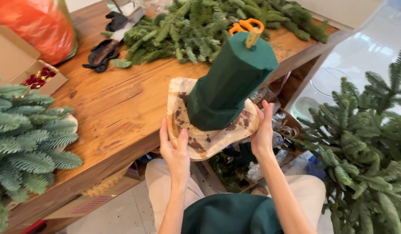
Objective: Preparing a floral foam base by shaving it into shape with a knife and wrapping it with green tape on a wooden stand.
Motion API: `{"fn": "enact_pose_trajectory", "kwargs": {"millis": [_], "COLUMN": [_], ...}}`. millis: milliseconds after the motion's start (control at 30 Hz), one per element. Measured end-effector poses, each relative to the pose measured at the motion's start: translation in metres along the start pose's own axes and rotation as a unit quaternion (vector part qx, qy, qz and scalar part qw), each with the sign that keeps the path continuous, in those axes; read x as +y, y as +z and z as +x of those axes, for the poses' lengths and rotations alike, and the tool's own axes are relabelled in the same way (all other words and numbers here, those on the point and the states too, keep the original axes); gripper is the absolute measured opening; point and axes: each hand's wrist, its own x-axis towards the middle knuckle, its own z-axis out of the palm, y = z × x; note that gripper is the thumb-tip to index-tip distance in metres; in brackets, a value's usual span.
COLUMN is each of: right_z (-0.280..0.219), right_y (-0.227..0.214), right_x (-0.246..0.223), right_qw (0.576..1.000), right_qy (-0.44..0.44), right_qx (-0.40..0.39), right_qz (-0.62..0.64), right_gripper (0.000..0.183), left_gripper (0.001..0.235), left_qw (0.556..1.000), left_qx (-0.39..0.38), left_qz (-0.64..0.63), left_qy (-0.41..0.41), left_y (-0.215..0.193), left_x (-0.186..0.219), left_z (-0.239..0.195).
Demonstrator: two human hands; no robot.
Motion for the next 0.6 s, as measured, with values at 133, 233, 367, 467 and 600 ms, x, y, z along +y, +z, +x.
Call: {"fn": "enact_pose_trajectory", "kwargs": {"millis": [133,233,367,467,600], "right_z": [0.005,0.013,0.010,0.004,0.010], "right_y": [-0.035,-0.056,-0.064,-0.063,-0.071], "right_x": [-0.013,-0.011,-0.020,-0.027,-0.025], "right_qw": [1.000,1.000,1.000,0.999,0.992], "right_qy": [-0.011,-0.018,0.013,0.029,0.042], "right_qx": [-0.007,-0.004,0.015,0.030,0.049], "right_qz": [-0.008,-0.015,-0.001,0.021,0.111], "right_gripper": [0.092,0.094,0.104,0.108,0.120], "left_gripper": [0.068,0.068,0.068,0.068,0.067], "left_qw": [0.998,0.995,0.991,0.986,0.983], "left_qx": [-0.040,-0.061,-0.082,-0.093,-0.104], "left_qz": [0.048,0.071,0.104,0.134,0.143], "left_qy": [0.002,0.021,0.030,0.032,0.043], "left_y": [0.026,0.043,0.059,0.071,0.081], "left_x": [-0.002,-0.008,-0.012,-0.009,-0.006], "left_z": [-0.008,-0.011,-0.016,-0.024,-0.030]}}
